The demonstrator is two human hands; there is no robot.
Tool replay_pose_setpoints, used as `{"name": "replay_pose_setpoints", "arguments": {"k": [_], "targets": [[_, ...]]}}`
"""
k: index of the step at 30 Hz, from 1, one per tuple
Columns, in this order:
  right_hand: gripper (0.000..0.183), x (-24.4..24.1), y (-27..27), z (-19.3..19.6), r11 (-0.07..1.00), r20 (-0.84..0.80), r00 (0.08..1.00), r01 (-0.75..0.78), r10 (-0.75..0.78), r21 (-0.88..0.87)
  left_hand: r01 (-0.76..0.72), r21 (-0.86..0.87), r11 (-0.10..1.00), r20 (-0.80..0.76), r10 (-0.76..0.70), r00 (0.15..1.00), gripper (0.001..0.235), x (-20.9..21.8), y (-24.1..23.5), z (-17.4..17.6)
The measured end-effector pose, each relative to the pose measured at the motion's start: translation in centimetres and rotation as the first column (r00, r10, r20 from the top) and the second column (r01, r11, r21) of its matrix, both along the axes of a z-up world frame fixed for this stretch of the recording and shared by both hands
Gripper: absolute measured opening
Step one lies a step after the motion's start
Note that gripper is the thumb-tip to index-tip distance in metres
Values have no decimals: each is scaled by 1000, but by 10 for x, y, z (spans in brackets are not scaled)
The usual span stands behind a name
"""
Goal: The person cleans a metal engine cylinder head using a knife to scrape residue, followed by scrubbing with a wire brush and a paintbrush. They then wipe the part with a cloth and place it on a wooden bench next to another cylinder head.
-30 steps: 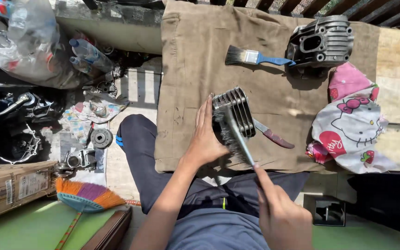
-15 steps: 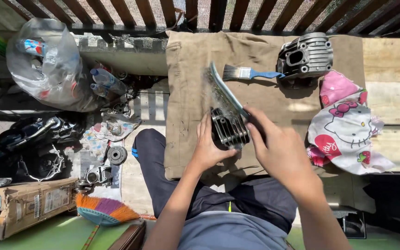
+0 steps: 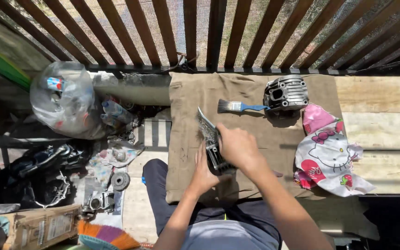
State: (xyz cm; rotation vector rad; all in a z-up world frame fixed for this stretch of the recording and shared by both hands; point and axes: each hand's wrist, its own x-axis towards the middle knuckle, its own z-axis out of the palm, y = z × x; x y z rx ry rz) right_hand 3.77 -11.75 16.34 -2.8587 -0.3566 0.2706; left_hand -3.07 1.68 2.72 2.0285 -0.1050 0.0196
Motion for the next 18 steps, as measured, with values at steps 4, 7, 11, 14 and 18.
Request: {"name": "replay_pose_setpoints", "arguments": {"k": [4, 7, 11, 14, 18], "targets": [[29, -1, -25, 47, 994, -22, 999, -25, 27, 109, -11, 26, 1000, 92, 8, 996, 134, -1, -4, -33], [35, -13, -53, 83, 979, -28, 999, -11, 18, 202, -38, 66, 997, 64, 34, 997, 135, -3, -3, -13], [36, -37, -74, 104, 984, 65, 995, 69, -81, 164, -297, -23, 955, -83, 294, 952, 123, -5, -28, -16], [36, -47, -72, 102, 990, 81, 989, 117, -123, 78, -475, 21, 880, -133, 473, 871, 113, 13, -49, 10], [32, -53, -55, 126, 994, 55, 993, 107, -107, -7, -513, -17, 858, -51, 511, 858, 110, 11, -58, -4]]}}
